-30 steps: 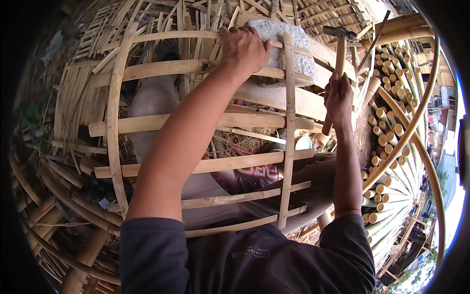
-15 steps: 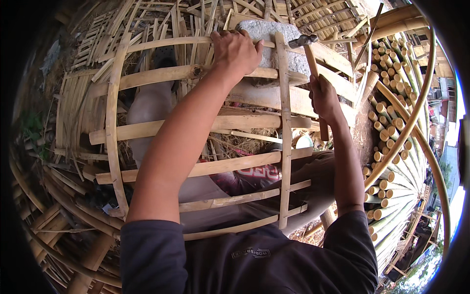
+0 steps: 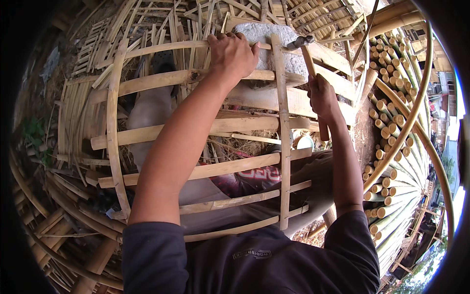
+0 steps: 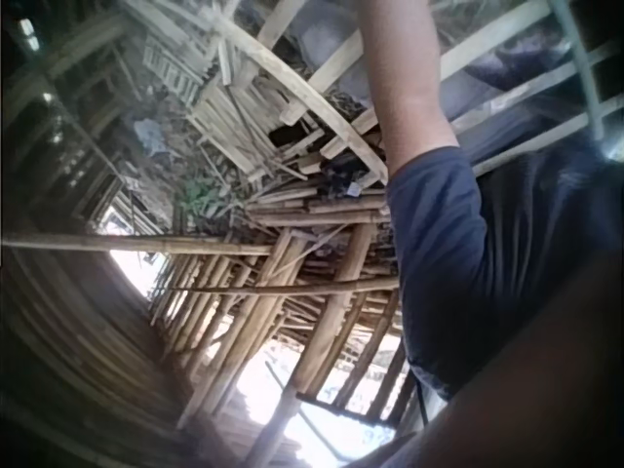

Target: The person is hammering nails into wooden slats to secure them onto a bamboo grid structure.

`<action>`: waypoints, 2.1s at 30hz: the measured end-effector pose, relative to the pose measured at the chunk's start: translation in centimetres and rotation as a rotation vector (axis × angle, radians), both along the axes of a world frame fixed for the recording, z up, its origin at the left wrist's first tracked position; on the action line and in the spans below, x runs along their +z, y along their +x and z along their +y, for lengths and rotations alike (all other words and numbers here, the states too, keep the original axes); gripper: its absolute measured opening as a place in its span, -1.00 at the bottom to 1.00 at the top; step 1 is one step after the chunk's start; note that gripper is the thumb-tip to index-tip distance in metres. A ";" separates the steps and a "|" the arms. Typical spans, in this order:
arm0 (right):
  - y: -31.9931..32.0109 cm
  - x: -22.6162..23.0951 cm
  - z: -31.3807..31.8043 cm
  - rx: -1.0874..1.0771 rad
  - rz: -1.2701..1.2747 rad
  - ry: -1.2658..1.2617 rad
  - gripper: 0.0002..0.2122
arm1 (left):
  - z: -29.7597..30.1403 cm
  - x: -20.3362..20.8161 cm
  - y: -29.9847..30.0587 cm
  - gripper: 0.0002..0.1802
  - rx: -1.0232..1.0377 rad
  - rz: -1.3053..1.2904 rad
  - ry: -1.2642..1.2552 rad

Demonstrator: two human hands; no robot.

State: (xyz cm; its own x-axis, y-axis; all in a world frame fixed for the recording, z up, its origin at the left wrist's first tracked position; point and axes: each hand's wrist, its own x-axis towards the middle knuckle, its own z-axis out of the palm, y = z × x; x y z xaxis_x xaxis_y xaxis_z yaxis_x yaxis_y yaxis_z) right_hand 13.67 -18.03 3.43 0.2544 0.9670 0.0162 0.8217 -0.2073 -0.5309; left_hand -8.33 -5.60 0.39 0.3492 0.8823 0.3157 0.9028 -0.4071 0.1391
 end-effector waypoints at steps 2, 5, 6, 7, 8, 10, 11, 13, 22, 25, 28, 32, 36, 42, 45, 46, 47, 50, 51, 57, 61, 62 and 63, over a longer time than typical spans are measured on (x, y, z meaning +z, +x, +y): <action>0.8 1.2 -0.8 -0.097 0.136 -0.029 -0.63 | -0.2 0.0 0.3 -0.39 0.002 0.013 -0.032; 0.2 2.2 -1.4 -0.160 0.267 0.110 -0.66 | -0.3 0.6 0.3 -0.40 -0.002 0.053 -0.039; 0.0 1.8 -1.4 -0.142 0.226 0.182 -0.69 | -0.3 0.7 0.3 -0.40 -0.007 0.069 -0.031; -0.2 1.3 -1.4 -0.125 0.184 0.253 -0.71 | -0.3 0.3 0.4 -0.40 -0.002 0.056 -0.031; -0.9 1.5 -1.4 -0.065 0.055 0.209 -0.73 | -0.2 0.2 0.3 -0.39 0.004 0.041 -0.024; -0.7 0.8 -1.4 0.113 -0.119 0.063 -0.76 | -0.1 0.0 0.4 -0.39 0.001 0.034 -0.062; -1.0 0.5 -1.2 0.107 -0.044 0.055 -0.76 | -0.2 0.6 0.3 -0.38 -0.005 0.046 -0.104; -1.1 1.3 -1.6 0.033 -0.026 0.049 -0.76 | -0.1 1.1 0.4 -0.38 -0.009 0.067 -0.133; -0.3 2.2 -1.4 -0.122 0.632 0.120 -0.69 | 0.1 0.3 -0.4 -0.33 -0.025 0.030 -0.106; 0.1 3.0 -1.9 -0.107 0.781 0.148 -0.71 | -0.4 1.1 -0.1 -0.35 -0.026 0.035 -0.174; 0.8 3.3 -2.5 -0.139 0.788 0.180 -0.73 | -0.3 1.1 0.6 -0.38 -0.039 0.075 -0.145; 0.3 3.2 -2.2 -0.170 0.808 0.158 -0.74 | -0.3 1.4 0.0 -0.38 -0.036 0.037 -0.243; -0.4 3.6 -2.0 -0.142 0.790 0.135 -0.74 | -0.4 1.5 -0.4 -0.39 -0.024 0.019 -0.204; 0.2 3.6 -2.1 -0.138 0.801 0.126 -0.70 | -0.5 1.7 0.0 -0.35 -0.040 0.044 -0.198; 0.7 3.7 -2.1 -0.133 0.844 0.137 -0.70 | -0.5 1.0 0.5 -0.39 -0.013 -0.038 -0.133; 0.7 3.9 -2.1 -0.145 0.845 0.134 -0.70 | -0.4 0.1 0.5 -0.36 -0.007 -0.060 0.001; 0.7 4.1 -2.0 -0.165 0.847 0.141 -0.70 | -0.5 0.1 0.7 -0.34 -0.011 -0.028 -0.059; 1.6 3.6 -1.4 -0.214 0.840 0.157 -0.69 | -0.3 1.4 0.4 -0.32 -0.012 0.064 -0.188; 2.1 3.5 -1.3 -0.190 0.850 0.159 -0.69 | -0.2 1.8 0.3 -0.32 -0.010 0.081 -0.219; 3.5 3.2 -1.4 -0.225 0.927 0.233 -0.68 | -2.7 4.2 0.5 -0.35 -0.025 0.104 0.058; 5.6 3.2 -2.3 -0.267 0.959 0.261 -0.67 | -9.3 7.9 0.7 -0.43 -0.136 0.025 -0.043; 6.0 3.4 -2.3 -0.289 0.924 0.279 -0.66 | -10.7 8.8 0.6 -0.44 -0.165 0.031 -0.115; 5.8 3.3 -2.4 -0.321 0.889 0.289 -0.66 | -12.2 9.1 0.4 -0.45 -0.146 0.017 -0.216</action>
